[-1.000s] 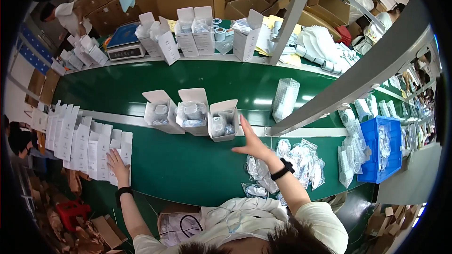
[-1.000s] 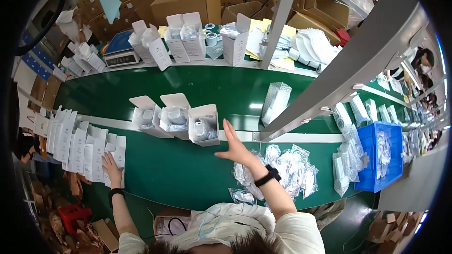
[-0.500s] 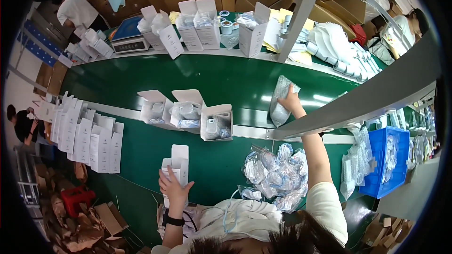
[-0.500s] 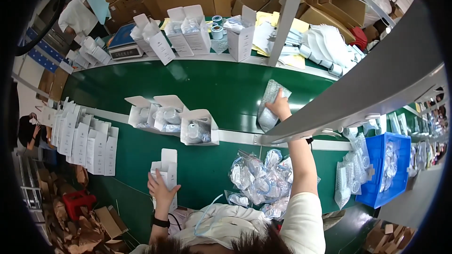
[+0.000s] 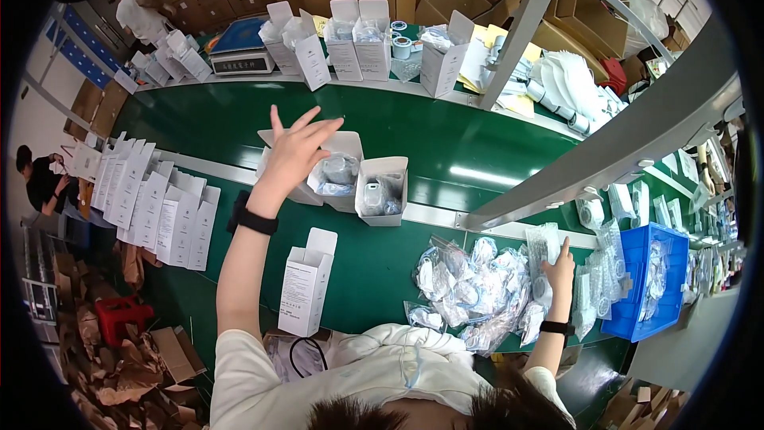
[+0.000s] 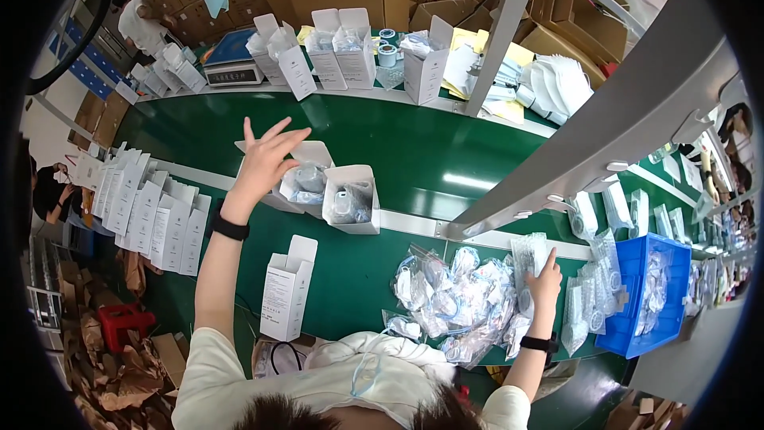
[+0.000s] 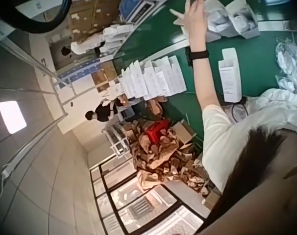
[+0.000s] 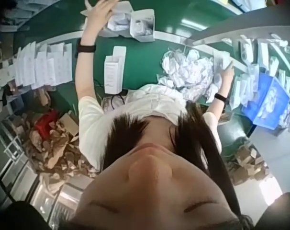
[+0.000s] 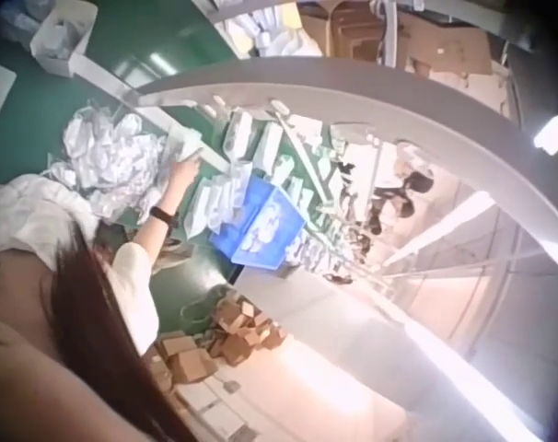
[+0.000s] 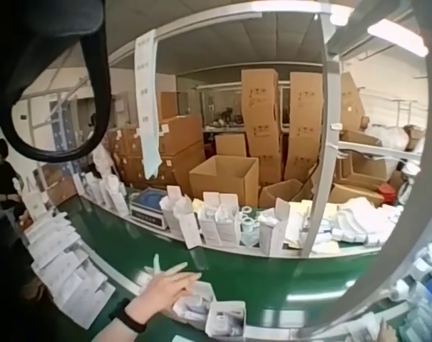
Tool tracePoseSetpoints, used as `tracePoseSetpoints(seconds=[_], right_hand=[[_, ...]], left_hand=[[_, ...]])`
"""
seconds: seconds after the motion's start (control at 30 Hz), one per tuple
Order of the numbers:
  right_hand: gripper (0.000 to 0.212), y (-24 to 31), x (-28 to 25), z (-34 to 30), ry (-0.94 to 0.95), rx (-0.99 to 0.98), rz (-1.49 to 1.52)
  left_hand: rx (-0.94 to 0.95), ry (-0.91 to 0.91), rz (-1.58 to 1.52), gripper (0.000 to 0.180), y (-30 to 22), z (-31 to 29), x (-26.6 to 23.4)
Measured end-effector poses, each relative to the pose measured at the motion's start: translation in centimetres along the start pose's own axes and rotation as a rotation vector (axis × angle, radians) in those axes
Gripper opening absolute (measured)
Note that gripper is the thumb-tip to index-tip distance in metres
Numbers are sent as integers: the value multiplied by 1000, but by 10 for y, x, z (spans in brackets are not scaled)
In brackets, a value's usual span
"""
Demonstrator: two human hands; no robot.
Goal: Packing electronic components into small boxes on an assembly line.
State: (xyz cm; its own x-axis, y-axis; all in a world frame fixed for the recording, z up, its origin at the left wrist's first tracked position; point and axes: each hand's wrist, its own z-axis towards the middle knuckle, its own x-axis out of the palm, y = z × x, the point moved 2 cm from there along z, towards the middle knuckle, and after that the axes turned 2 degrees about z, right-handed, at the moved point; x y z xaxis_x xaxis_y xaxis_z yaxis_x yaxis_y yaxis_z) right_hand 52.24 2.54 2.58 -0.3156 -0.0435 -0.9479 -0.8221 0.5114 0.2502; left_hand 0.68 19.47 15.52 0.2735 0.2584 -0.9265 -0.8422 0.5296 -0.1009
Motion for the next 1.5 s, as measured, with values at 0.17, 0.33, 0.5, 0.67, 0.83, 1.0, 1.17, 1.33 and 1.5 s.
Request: tracePoseSetpoints(seconds=[0.17, 0.33, 0.5, 0.67, 0.83, 1.0, 1.17, 1.33, 1.5], right_hand=[[54, 111, -19, -61, 131, -245, 411], [54, 136, -10, -62, 204, -436, 451], [63, 64, 13, -14, -266, -180, -68], [70, -8, 37, 12, -61, -80, -34], [82, -6, 24, 6, -63, 158, -186], [87, -38, 36, 30, 125, 189, 45], [78, -85, 21, 26, -145, -41, 761], [68, 34, -60, -70, 2, -237, 2023], [63, 183, -50, -118, -203, -335, 2064]], left_hand=[[-21, 228, 4, 47, 16, 9, 5], [5, 130, -49, 44, 33, -3, -4], [-20, -208, 12, 40, 16, -24, -20], [-617, -234, -483, 47, 10, -128, 17], [-852, 215, -551, 65, 10, -255, 79], [-933, 360, -1209, 77, -8, -268, 97], [-790, 66, -1569, 76, -65, -197, 25], [-432, 66, -1195, 71, -122, -143, 22], [-273, 33, -796, 68, -155, -115, 60]])
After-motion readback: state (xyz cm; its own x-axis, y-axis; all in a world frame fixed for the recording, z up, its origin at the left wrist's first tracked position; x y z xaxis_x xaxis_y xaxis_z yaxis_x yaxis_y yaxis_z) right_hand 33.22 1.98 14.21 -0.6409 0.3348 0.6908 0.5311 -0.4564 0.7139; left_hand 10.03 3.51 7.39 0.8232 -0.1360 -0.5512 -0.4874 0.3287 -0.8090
